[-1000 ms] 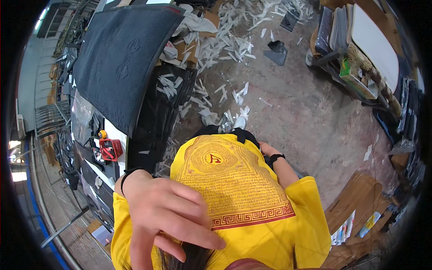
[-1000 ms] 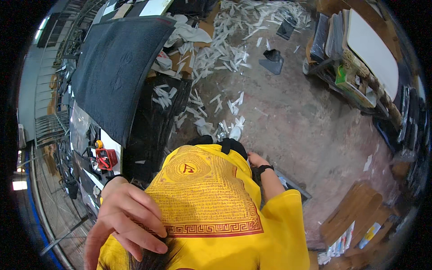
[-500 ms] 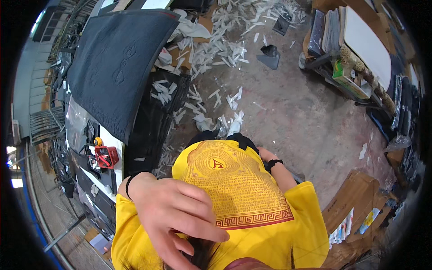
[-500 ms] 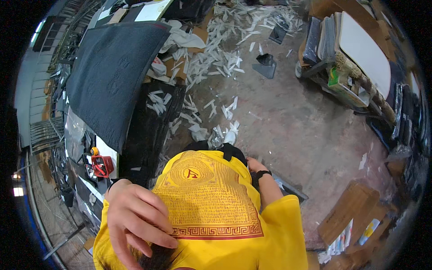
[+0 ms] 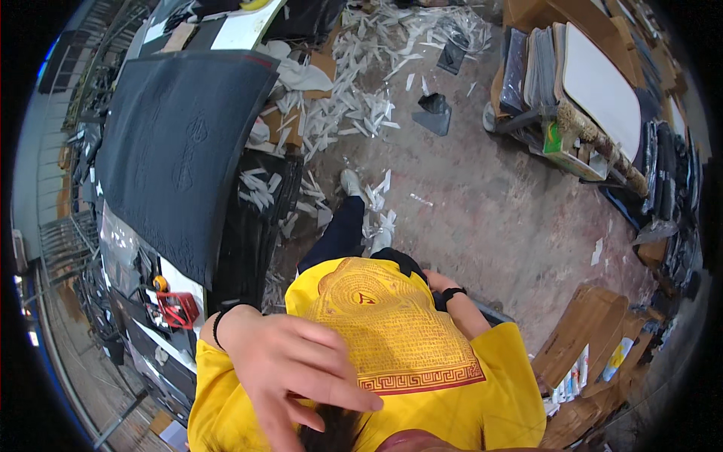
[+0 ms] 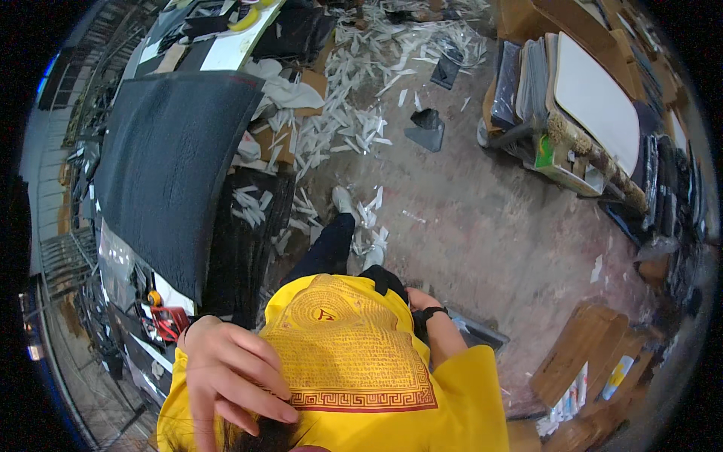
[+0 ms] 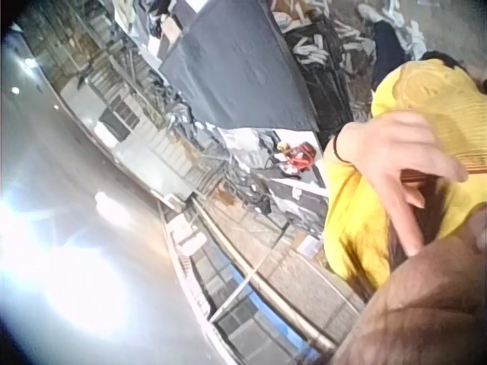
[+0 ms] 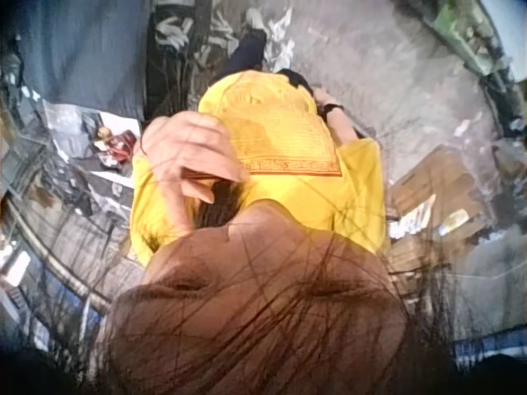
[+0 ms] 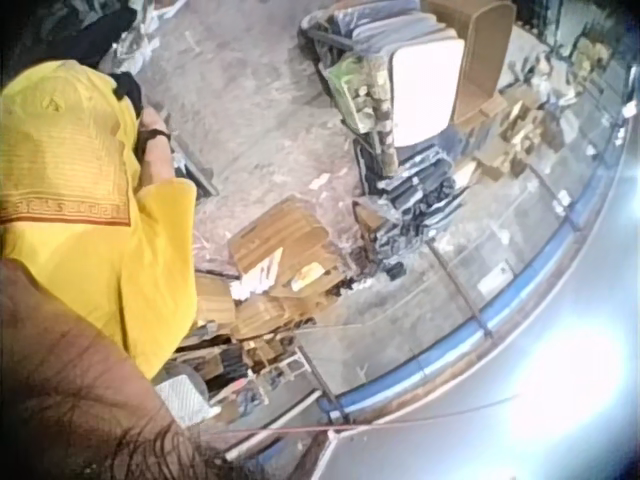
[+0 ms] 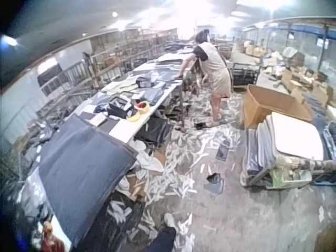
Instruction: The recorder rolls a red floor mat, places it inside a plastic sleeve, seals the sleeve with a label, and organizes the packed mats.
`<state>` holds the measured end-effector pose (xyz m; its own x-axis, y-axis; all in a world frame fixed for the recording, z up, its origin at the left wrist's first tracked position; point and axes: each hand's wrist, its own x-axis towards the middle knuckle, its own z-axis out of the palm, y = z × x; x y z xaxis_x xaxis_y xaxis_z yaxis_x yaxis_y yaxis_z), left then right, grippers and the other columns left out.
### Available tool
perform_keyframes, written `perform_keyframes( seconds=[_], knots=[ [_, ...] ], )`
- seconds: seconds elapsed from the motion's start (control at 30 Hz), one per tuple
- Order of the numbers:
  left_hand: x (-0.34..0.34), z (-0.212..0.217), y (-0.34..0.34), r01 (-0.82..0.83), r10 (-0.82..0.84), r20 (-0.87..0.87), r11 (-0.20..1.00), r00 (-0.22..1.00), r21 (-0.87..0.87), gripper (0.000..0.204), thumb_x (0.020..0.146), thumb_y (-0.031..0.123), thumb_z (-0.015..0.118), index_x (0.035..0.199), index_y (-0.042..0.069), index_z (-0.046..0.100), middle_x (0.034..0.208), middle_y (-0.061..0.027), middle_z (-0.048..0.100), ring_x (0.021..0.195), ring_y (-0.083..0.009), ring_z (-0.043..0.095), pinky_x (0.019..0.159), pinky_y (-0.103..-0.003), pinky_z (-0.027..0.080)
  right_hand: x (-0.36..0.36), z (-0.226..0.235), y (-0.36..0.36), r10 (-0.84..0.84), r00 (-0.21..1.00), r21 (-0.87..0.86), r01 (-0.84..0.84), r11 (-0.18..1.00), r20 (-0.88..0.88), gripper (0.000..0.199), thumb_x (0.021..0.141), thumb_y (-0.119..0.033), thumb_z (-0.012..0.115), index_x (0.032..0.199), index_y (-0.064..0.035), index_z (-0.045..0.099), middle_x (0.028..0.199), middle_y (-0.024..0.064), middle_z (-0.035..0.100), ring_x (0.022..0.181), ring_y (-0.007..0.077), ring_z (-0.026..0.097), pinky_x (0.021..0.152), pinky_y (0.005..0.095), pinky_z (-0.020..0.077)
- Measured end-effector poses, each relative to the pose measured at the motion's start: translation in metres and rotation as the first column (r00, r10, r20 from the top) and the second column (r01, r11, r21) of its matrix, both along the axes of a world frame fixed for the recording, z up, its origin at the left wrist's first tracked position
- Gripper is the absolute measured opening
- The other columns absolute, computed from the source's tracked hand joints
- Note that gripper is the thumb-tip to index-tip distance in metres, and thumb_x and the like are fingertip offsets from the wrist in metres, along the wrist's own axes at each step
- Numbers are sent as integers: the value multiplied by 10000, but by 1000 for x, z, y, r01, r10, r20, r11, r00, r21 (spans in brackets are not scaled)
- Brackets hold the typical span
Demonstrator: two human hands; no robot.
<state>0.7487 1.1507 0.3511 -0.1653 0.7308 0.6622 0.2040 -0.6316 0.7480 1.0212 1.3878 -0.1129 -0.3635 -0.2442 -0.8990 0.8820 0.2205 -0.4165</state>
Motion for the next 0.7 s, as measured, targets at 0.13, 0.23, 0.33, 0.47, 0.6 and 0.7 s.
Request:
perform_keyframes(
  seconds=[0.13,0.23,0.33,0.47,0.6,0.7],
  knots=[
    [-79,-10,13,143,-153,-157,987,976,-76,532,952,235,601,1421,433,441,1236,-173,622,865,-269,647,715,-374,530,-41,-19,15,-157,973,-8,161,987,168,371,956,-184,410,1281,-75,551,927,57,667,702,193,608,595,347,502],
    [-156,-28,38,175,-185,-81,978,979,-113,199,933,155,569,979,50,732,957,-114,661,767,-246,617,656,-333,489,-52,-58,32,-192,958,-54,208,977,214,411,967,-226,441,1362,-121,487,1008,71,627,790,190,607,710,357,533],
    [-216,-64,51,-69,39,-85,923,996,-379,153,892,110,606,951,37,727,913,-100,668,793,-249,643,674,-342,496,-145,-9,47,-377,893,-66,404,913,246,442,962,-262,494,1380,-122,466,1079,93,610,861,212,604,768,373,535],
    [-297,-147,84,-474,171,-456,517,873,-713,182,858,91,630,1034,45,640,942,-121,622,894,-328,622,764,-388,506,-238,0,89,-302,923,-99,333,938,241,524,942,-321,556,1410,-123,432,1160,93,598,943,230,605,831,377,521],
    [-356,-245,93,-731,-186,-769,239,611,-639,287,852,195,648,1122,99,626,961,-132,619,915,-342,615,771,-434,502,-329,3,134,-304,934,-36,316,948,187,571,896,-326,609,1407,-143,429,1120,48,642,916,178,641,782,352,516],
    [-395,-304,103,-545,-196,-556,109,808,-831,313,865,205,631,1154,88,616,993,-137,636,926,-354,625,776,-446,508,-397,-9,169,-250,954,-15,256,966,167,650,878,-289,650,1447,-127,380,1227,92,600,1078,222,600,852,407,512]
  ],
)
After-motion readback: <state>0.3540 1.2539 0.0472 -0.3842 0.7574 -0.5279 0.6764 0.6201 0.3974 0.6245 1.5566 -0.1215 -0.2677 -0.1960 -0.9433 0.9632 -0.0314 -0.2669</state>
